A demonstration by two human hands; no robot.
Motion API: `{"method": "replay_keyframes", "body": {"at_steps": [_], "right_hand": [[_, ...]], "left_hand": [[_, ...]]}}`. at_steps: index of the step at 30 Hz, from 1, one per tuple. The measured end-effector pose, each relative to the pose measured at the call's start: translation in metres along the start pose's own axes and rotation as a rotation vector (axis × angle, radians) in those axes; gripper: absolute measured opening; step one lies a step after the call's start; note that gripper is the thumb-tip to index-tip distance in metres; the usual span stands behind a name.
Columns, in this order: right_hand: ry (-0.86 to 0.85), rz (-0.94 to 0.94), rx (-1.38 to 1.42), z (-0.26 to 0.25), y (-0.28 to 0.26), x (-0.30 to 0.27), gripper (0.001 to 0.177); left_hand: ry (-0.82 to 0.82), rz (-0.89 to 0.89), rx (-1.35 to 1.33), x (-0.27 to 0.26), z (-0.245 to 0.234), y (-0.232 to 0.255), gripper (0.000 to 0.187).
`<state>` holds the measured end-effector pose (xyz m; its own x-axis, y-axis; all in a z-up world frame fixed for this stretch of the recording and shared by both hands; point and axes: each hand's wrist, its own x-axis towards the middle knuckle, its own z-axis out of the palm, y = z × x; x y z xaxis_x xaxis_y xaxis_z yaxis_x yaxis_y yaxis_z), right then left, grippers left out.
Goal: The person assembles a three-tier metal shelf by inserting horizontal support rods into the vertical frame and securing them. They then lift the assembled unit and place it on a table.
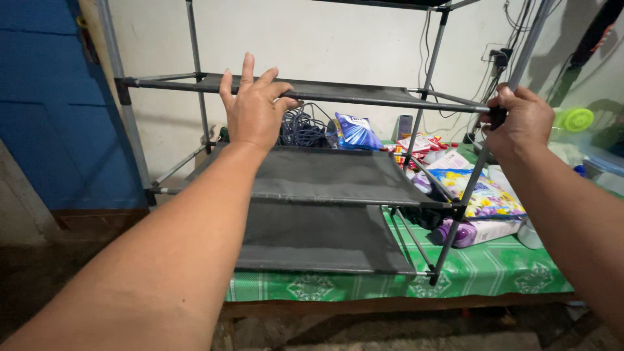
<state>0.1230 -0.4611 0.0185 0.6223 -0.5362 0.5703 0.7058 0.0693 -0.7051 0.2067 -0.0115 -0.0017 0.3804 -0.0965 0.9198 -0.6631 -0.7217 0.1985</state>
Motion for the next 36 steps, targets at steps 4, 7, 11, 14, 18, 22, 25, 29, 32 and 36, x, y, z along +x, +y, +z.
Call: {"method": "replay_keyframes", "body": {"at_steps": [4,7,11,14,18,22,25,29,32,36], "right_hand": [[0.059,0.016,0.002,0.004,0.012,0.003,0.007],[0.042,0.034,0.025,0.006,0.015,0.003,0.006],[0.046,0.038,0.029,0.008,0.019,0.009,0.007],[0.054,0.023,0.01,0.006,0.024,0.009,0.005],[0.086,0.038,0.003,0.005,0.027,0.015,0.006],[0.064,0.044,-0.006,0.004,0.032,0.024,0.005],[0.082,0.066,-0.069,0.0,0.039,0.031,0.005],[0.027,0.081,-0.048,-0.007,0.047,0.043,0.005],[0.008,0.054,-0.059,-0.012,0.054,0.05,0.004],[0.012,0.053,-0.141,-0.017,0.061,0.059,0.004]], "left_hand": [[-0.009,-0.023,-0.023,-0.001,0.005,-0.008,0.022],[0.0,-0.005,-0.02,0.002,0.009,-0.014,0.02],[0.008,0.011,-0.029,0.006,0.017,-0.019,0.019],[0.016,0.014,-0.031,0.005,0.024,-0.021,0.02],[0.013,0.002,-0.03,0.008,0.034,-0.023,0.02],[0.03,-0.009,-0.02,0.01,0.043,-0.022,0.018],[0.025,-0.008,-0.007,0.01,0.048,-0.021,0.017],[0.012,0.006,-0.003,0.011,0.053,-0.02,0.018],[-0.009,0.057,-0.023,0.012,0.051,-0.025,0.021],[-0.113,0.133,-0.051,0.019,0.04,-0.04,0.027]]}}
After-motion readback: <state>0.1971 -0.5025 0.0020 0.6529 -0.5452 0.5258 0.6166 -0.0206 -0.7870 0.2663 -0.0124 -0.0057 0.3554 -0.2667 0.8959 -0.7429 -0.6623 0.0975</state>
